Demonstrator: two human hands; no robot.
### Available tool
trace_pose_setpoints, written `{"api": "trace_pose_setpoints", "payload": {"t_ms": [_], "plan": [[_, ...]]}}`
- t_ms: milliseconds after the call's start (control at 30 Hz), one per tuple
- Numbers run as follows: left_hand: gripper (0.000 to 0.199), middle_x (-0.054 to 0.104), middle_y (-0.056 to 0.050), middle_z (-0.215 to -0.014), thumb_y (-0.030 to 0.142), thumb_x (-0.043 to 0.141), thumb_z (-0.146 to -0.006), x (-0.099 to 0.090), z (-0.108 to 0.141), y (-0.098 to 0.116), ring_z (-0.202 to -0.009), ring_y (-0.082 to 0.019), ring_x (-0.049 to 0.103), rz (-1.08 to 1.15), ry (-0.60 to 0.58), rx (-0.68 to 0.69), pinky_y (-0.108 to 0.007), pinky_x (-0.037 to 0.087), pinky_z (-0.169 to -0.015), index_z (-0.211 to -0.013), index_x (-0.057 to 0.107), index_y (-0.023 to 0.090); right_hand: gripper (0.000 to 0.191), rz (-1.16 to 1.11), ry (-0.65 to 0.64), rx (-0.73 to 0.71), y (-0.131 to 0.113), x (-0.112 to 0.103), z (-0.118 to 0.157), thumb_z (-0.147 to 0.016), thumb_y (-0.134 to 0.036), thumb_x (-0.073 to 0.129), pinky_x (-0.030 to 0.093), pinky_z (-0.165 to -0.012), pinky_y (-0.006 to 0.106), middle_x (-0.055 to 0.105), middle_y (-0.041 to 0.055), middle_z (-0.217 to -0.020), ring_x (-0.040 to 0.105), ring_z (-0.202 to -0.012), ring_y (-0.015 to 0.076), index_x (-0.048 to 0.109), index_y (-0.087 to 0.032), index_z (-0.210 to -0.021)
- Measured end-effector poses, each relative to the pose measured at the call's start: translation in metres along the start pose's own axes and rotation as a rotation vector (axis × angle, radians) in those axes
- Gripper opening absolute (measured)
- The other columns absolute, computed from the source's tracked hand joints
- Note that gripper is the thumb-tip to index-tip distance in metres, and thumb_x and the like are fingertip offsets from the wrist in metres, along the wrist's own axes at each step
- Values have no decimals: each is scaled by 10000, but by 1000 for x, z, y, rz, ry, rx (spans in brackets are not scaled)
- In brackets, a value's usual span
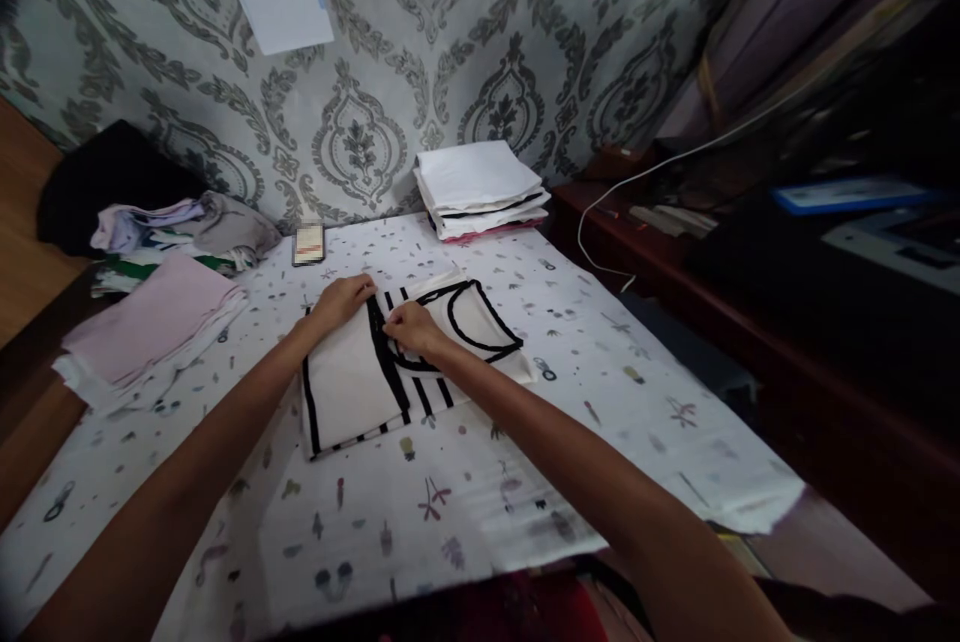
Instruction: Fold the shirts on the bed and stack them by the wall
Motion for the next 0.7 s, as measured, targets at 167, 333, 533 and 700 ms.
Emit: {"api": "trace_pose_setpoints", "payload": {"t_ms": [167, 333, 533, 700], "plan": [[191, 685, -82, -973, 284, 428, -955, -15, 13, -1, -965, -246, 607, -87, 110, -13, -358, 437, -876, -959, 607, 217, 206, 11, -8, 22, 2, 0, -4, -756, -122, 584, 315, -415, 187, 459, -66, -360, 432, -345, 80, 558, -178, -559], [200, 669, -20, -828, 201, 454, -886, -25, 32, 0, -797, -198, 610, 13, 36, 77, -323, 476, -779, -979, 631, 206, 198, -5, -18, 27, 2, 0, -7, -749, -122, 569, 296, -405, 187, 447, -70, -361, 416, -342, 76, 558, -176, -560], [227, 664, -78, -1028, 198, 459, -880, -15, 51, 22, -982, -223, 614, 0, -26, 162, -382, 473, -915, -1000, 651, 183, 121, 2, -8, 17, 1, -6, 6, -771, -150, 547, 325, -437, 200, 475, -66, -417, 466, -389, 95, 556, -185, -656], [221, 638, -70, -995, 210, 428, -923, -23, 87, 53, -965, -227, 602, -2, 1, 183, -384, 473, -882, -1020, 626, 196, 290, 241, 22, -205, -10, -14, 39, -837, -334, 564, 312, -509, 232, 514, -30, -516, 475, -507, 107, 523, -186, -592]]}}
Point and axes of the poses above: each hand's wrist, its own z-axis away from the middle knuckle, its own x-axis out of the palm, y = z × x, the point moved 6 cm from there along -z, towards the middle knuckle
